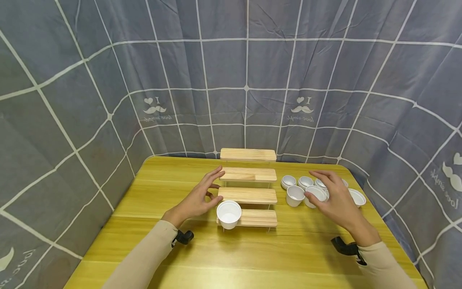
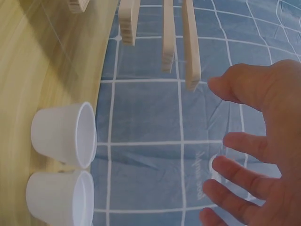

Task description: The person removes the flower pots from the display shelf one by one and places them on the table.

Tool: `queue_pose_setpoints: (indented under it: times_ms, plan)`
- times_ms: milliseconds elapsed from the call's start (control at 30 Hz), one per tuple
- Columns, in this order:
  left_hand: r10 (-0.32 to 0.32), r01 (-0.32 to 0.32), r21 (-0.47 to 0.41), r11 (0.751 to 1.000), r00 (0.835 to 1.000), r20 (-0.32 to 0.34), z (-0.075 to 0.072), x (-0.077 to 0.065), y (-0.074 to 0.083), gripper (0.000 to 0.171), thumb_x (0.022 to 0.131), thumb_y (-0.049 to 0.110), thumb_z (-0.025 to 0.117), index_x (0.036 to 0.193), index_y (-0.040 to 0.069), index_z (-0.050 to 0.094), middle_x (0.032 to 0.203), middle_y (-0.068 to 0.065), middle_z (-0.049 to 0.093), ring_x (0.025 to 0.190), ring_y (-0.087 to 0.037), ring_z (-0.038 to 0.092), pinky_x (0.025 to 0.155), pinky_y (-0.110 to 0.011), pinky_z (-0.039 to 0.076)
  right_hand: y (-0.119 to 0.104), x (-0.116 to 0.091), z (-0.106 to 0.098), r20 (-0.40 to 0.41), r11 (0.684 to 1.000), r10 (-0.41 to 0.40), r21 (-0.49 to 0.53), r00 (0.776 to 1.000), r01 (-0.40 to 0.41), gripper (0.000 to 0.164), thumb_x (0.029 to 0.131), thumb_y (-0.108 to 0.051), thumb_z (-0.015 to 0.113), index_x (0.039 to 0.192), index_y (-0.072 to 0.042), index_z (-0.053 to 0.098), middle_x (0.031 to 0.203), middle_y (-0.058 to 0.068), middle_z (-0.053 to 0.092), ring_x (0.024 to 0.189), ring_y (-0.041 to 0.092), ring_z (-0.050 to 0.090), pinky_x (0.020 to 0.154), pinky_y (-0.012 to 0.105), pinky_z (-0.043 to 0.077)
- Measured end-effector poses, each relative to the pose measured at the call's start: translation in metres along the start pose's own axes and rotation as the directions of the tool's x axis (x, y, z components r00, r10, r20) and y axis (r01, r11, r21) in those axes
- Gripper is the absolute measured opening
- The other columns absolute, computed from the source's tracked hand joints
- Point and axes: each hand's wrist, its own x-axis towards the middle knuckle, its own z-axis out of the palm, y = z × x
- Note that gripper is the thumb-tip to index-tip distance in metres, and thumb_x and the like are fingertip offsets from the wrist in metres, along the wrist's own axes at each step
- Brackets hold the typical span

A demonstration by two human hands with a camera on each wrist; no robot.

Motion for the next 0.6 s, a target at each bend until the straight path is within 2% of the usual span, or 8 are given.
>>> queue_pose_setpoints:
  times_ms: [300, 600]
  plan:
    - [0.002, -0.002, -0.009, 1.000, 1.000, -0.001, 0.000, 0.000, -0.002, 0.090, 0.108, 0.002, 0.081, 0.184, 0.014, 0.034, 0.196, -0.014, 0.020, 0.139, -0.043, 0.075, 0.093, -0.031, 0.069, -0.011, 0.003, 0.004, 0.027, 1.000, -0.013, -0.007, 1.000, 0.013, 0.072, 0.089, -0.012, 0.101, 0.154, -0.002, 0.072, 0.147, 0.023, 0.070, 0.133, 0.047, 0.068, 0.101, 0.066, 0.057]
    - [0.005, -0.005, -0.009, 1.000, 1.000, -0.002, -0.001, -0.001, -0.002, 0.090, 0.109, 0.003, 0.081, 0.184, 0.014, 0.034, 0.196, -0.015, 0.020, 0.139, -0.043, 0.075, 0.093, -0.033, 0.069, -0.021, 0.005, 0.011, 0.033, 0.998, -0.057, 0.023, 0.998, 0.057, 0.074, 0.087, -0.011, 0.102, 0.155, -0.005, 0.073, 0.148, 0.019, 0.072, 0.132, 0.044, 0.071, 0.102, 0.059, 0.055]
